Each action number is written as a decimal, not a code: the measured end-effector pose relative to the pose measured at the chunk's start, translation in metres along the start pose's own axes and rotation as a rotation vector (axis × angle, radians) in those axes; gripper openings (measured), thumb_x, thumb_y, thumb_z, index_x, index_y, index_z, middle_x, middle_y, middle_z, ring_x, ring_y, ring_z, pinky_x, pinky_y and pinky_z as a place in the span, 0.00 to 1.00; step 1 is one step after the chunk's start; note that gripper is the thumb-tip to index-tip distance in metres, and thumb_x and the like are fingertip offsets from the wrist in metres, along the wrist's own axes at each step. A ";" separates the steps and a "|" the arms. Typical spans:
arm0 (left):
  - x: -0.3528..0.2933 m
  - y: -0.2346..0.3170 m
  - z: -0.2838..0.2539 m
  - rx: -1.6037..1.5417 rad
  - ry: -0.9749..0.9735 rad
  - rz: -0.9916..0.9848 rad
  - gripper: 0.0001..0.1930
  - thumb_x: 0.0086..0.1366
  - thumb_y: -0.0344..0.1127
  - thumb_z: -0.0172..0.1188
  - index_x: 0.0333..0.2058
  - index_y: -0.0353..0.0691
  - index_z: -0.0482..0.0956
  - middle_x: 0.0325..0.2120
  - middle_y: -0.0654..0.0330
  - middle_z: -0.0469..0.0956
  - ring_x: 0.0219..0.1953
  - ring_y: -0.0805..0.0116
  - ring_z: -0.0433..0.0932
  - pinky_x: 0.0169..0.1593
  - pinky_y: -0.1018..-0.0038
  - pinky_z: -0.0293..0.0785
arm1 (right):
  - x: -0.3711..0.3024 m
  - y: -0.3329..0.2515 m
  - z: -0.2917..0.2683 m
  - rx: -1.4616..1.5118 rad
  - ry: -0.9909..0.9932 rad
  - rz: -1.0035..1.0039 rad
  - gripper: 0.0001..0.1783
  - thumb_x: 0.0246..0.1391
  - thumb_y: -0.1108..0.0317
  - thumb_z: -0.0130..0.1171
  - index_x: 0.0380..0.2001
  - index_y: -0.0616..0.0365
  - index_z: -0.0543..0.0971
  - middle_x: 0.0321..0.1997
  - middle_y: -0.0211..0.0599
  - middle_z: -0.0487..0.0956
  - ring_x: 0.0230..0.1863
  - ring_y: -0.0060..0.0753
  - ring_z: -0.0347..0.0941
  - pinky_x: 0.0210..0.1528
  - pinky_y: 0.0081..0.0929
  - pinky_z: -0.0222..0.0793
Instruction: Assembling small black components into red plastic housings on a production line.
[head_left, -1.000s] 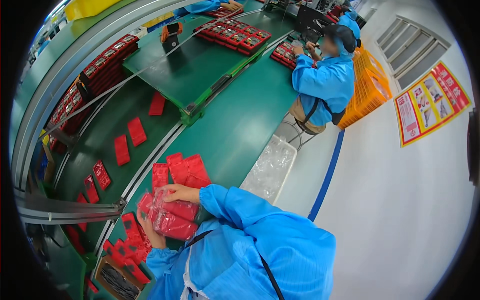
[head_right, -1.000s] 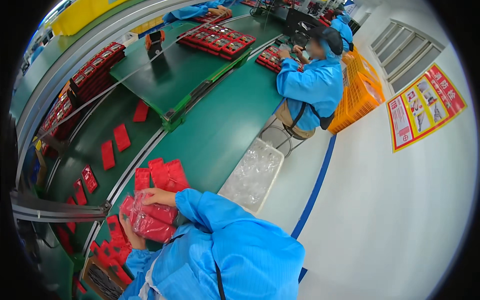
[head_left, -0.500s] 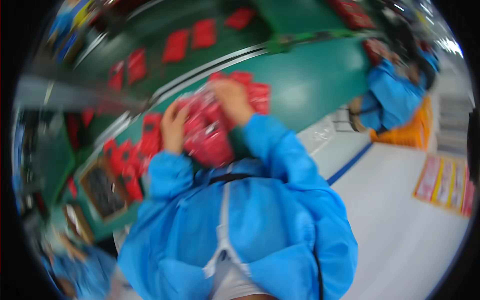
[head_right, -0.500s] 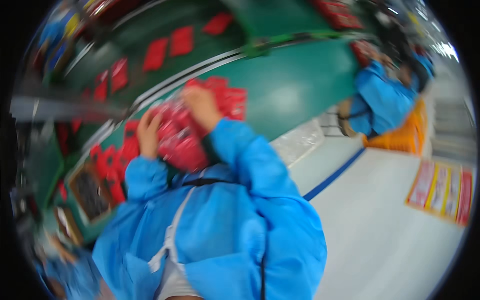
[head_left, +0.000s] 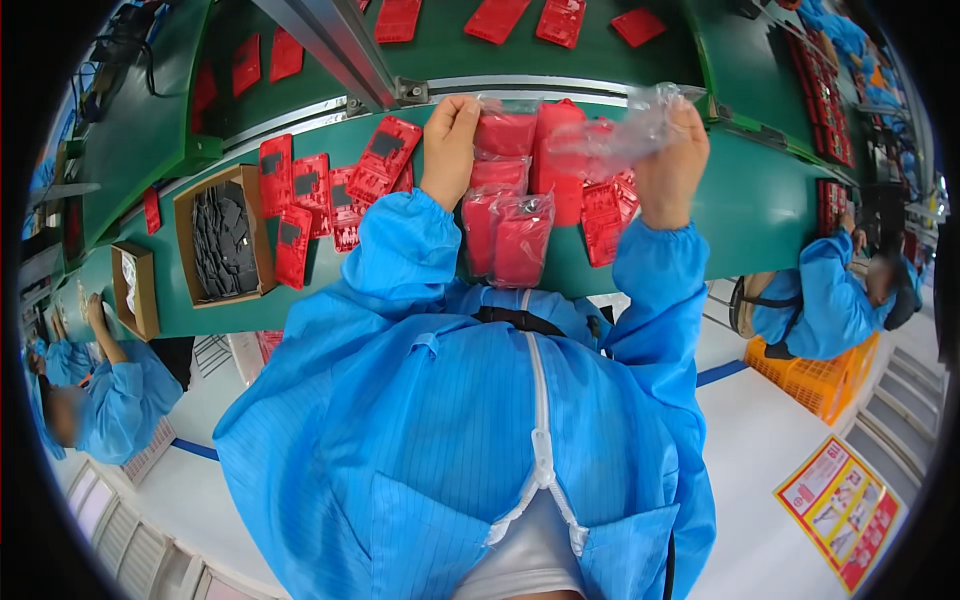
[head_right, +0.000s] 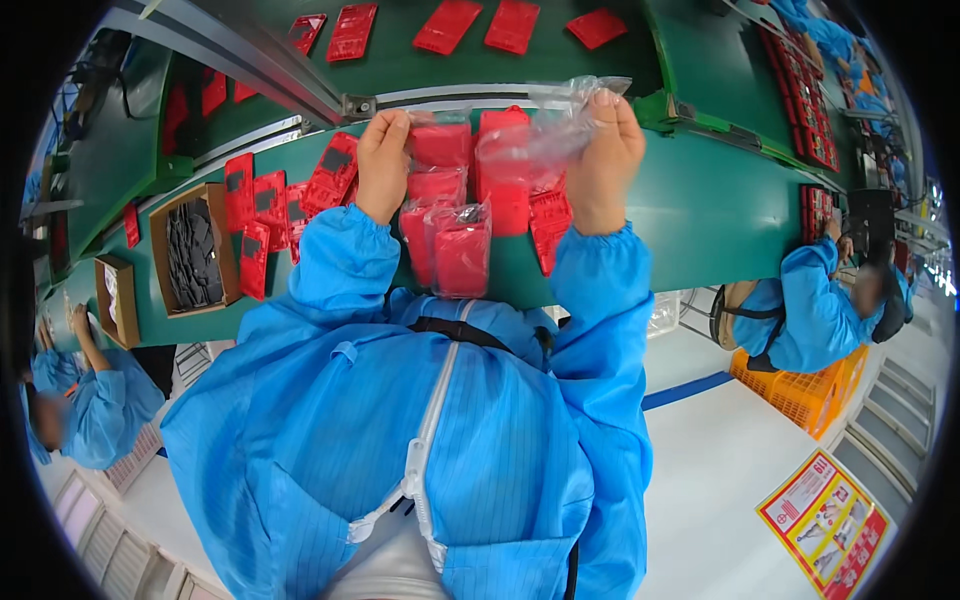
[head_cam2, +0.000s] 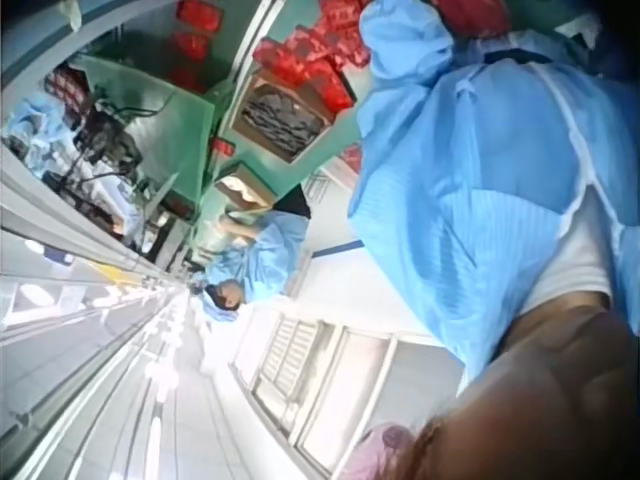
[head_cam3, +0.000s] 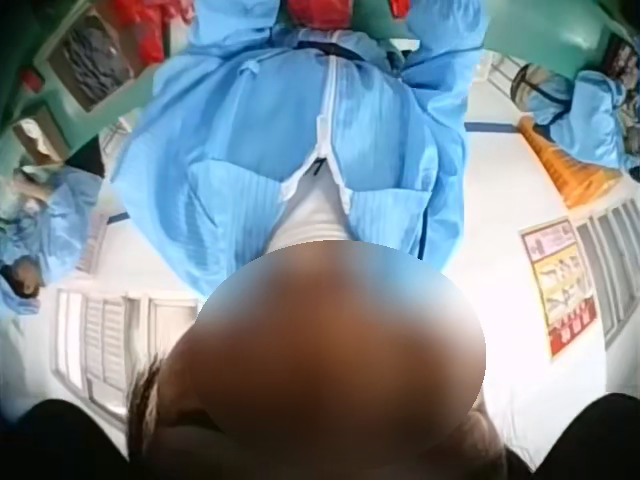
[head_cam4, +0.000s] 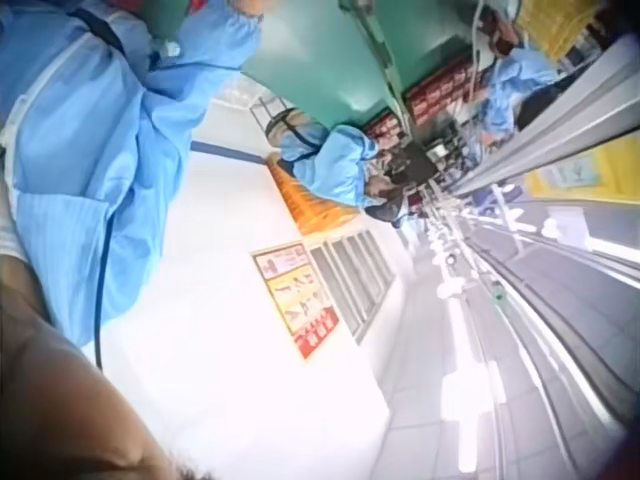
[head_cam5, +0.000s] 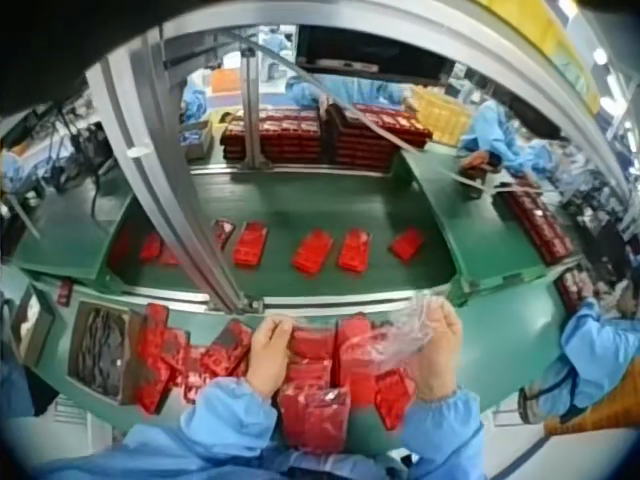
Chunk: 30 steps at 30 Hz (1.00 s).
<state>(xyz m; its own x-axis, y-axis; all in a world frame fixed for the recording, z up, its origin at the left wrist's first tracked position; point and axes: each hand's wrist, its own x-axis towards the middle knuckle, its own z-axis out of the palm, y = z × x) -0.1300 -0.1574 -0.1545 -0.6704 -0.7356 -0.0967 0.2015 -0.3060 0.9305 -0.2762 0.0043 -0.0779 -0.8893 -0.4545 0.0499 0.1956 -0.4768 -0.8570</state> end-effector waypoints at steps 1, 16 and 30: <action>0.003 -0.005 -0.004 -0.034 0.068 -0.040 0.07 0.67 0.33 0.49 0.34 0.35 0.73 0.30 0.64 0.76 0.32 0.79 0.71 0.38 0.82 0.67 | -0.006 -0.005 0.004 -0.001 -0.004 0.007 0.09 0.59 0.69 0.50 0.36 0.62 0.76 0.33 0.32 0.77 0.30 0.26 0.73 0.35 0.27 0.73; 0.025 -0.009 -0.010 0.054 0.014 0.109 0.08 0.67 0.32 0.49 0.34 0.33 0.74 0.32 0.61 0.78 0.35 0.76 0.73 0.40 0.77 0.70 | -0.057 0.013 0.004 -0.494 -0.476 0.334 0.05 0.46 0.76 0.59 0.29 0.62 0.77 0.30 0.27 0.77 0.35 0.23 0.71 0.36 0.22 0.68; 0.042 -0.022 -0.020 -0.131 0.133 -0.068 0.08 0.65 0.33 0.51 0.33 0.34 0.75 0.27 0.61 0.78 0.29 0.73 0.75 0.33 0.77 0.70 | -0.005 0.079 0.025 -1.146 -0.796 0.332 0.12 0.43 0.70 0.58 0.34 0.63 0.78 0.31 0.43 0.79 0.37 0.36 0.76 0.40 0.30 0.70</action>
<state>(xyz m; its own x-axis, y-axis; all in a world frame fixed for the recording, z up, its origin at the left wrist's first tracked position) -0.1488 -0.1938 -0.1862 -0.5870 -0.7813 -0.2121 0.2561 -0.4277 0.8669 -0.2462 -0.0501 -0.1324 -0.3309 -0.8979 -0.2901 -0.4310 0.4173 -0.8001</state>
